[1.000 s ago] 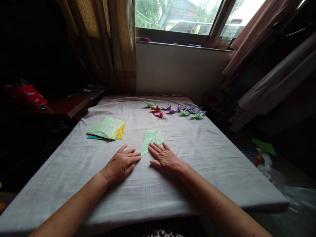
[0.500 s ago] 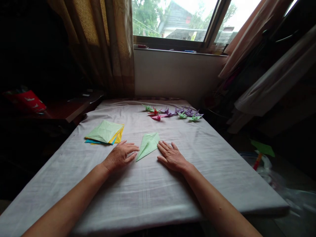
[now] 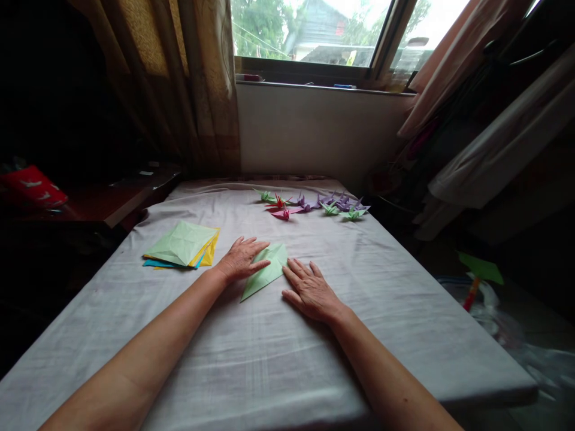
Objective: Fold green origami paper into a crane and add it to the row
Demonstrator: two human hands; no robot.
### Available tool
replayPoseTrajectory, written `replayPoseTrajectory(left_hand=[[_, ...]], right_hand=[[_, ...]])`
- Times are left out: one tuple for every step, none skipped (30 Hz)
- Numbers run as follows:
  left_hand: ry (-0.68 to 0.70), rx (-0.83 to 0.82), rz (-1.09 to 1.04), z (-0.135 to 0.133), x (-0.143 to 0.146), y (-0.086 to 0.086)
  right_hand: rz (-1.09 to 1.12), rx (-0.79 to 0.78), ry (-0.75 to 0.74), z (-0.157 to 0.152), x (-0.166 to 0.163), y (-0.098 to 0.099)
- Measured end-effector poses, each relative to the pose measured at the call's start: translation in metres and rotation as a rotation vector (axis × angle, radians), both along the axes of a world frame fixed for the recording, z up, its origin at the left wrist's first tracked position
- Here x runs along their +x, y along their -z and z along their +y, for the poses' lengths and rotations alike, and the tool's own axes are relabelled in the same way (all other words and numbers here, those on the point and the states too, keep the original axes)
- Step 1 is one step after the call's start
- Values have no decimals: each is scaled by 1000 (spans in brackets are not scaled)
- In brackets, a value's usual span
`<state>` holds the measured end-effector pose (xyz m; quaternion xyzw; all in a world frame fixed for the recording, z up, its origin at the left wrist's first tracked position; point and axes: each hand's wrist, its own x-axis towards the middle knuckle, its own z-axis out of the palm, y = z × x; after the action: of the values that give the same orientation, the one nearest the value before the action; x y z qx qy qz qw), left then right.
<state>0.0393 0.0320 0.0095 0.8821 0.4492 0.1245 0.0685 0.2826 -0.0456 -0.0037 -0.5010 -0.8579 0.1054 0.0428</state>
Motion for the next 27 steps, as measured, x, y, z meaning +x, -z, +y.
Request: replayPoseTrajectory(left_hand=[[10, 3, -4, 3, 2, -1], [17, 6, -9, 6, 3, -2], [22, 10, -15, 8, 3, -3], [24, 13, -22, 10, 2, -4], [23, 17, -31, 12, 0, -4], [18, 22, -42, 12, -4, -4], [10, 28, -57, 12, -9, -3], [-1, 37, -76, 10, -14, -3], [-15, 47, -97, 7, -20, -2], [-28, 59, -120, 3, -25, 0], [-42, 72, -144, -2, -30, 1], [-56, 86, -170, -8, -35, 3], [-70, 102, -196, -14, -38, 5], [-85, 117, -223, -20, -40, 7], [-101, 133, -249, -25, -42, 10], [-117, 148, -275, -30, -42, 12], [-132, 161, -298, -34, -42, 14], [-145, 173, -318, -38, -42, 15], [-155, 181, -334, -40, -41, 16], [-162, 187, -347, -43, -41, 17], [-166, 191, -357, -44, -41, 18], [-169, 192, -364, -46, -41, 18], [-170, 192, -370, -47, -41, 18], [-170, 190, -374, -49, -42, 18], [-170, 188, -377, -50, -42, 18], [-168, 184, -380, -51, -43, 18], [-165, 179, -382, -52, -43, 17]], right_hand=[[2, 3, 1, 0, 0, 0], [6, 9, 4, 0, 0, -1], [11, 15, 7, 0, 0, -1], [16, 23, 12, -1, 0, -2], [22, 30, 19, -1, 0, -3], [30, 39, 27, -1, 1, -3], [38, 48, 35, -1, 1, -3], [47, 60, 42, -2, 1, -3], [58, 76, 49, -2, 1, -2], [71, 97, 57, -2, 1, -2], [88, 121, 61, -2, 0, -1], [108, 149, 61, -2, -1, -1], [130, 178, 53, -1, -3, -1], [153, 206, 38, -1, -5, -2], [174, 228, 15, 0, -9, -4], [187, 240, -17, 2, -14, -7], [190, 242, -52, 4, -20, -10], [182, 232, -84, 7, -27, -14], [156, 207, -124, 10, -34, -18], [124, 183, -155, 14, -42, -22], [93, 165, -168, 19, -49, -24], [63, 148, -184, 24, -55, -26], [32, 127, -204, 29, -61, -27], [6, 110, -217, 34, -65, -27], [-12, 98, -229, 38, -68, -27], [-21, 94, -238, 41, -69, -26], [-20, 100, -239, 42, -68, -26]])
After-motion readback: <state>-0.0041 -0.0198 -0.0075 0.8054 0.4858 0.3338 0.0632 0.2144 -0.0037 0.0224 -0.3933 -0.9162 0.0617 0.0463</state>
